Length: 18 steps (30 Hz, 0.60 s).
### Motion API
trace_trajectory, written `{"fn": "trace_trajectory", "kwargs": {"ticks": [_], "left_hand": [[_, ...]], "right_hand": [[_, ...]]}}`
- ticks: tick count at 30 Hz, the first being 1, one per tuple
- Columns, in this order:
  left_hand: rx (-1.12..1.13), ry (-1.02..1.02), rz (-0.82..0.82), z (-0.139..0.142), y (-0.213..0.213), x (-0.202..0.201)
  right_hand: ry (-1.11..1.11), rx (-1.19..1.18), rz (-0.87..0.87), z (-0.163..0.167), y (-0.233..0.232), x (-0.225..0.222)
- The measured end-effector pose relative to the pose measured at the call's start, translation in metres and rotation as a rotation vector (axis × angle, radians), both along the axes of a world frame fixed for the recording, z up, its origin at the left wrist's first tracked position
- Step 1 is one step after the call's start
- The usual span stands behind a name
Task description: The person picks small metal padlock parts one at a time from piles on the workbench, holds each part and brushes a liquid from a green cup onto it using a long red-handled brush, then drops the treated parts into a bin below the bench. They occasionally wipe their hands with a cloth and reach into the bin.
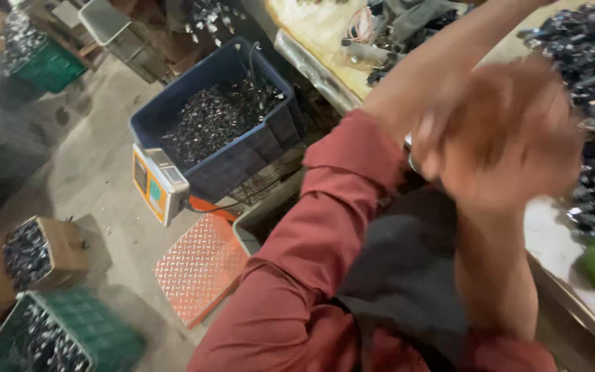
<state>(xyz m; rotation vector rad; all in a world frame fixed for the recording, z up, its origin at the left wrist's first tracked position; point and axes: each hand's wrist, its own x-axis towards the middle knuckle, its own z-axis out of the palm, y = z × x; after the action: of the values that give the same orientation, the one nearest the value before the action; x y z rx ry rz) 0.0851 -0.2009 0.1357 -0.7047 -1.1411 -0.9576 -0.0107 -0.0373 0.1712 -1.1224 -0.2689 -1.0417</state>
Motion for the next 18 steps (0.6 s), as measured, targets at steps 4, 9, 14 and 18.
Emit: {"fn": "trace_trajectory", "kwargs": {"ticks": [4, 9, 14, 18], "left_hand": [[-0.356, 0.452, -0.535, -0.027, 0.035, -0.019], [-0.578, 0.785, -0.734, -0.027, 0.046, -0.046], [-0.707, 1.067, -0.898, -0.020, 0.073, -0.024], [-0.567, 1.236, -1.269, -0.041, 0.072, 0.008]], "right_hand": [[-0.054, 0.269, 0.154, 0.036, -0.013, 0.018], [0.131, 0.014, -0.104, 0.037, 0.010, 0.006], [0.036, -0.054, 0.016, 0.031, 0.028, 0.000], [-0.088, -0.029, 0.008, 0.008, 0.029, -0.013]]}}
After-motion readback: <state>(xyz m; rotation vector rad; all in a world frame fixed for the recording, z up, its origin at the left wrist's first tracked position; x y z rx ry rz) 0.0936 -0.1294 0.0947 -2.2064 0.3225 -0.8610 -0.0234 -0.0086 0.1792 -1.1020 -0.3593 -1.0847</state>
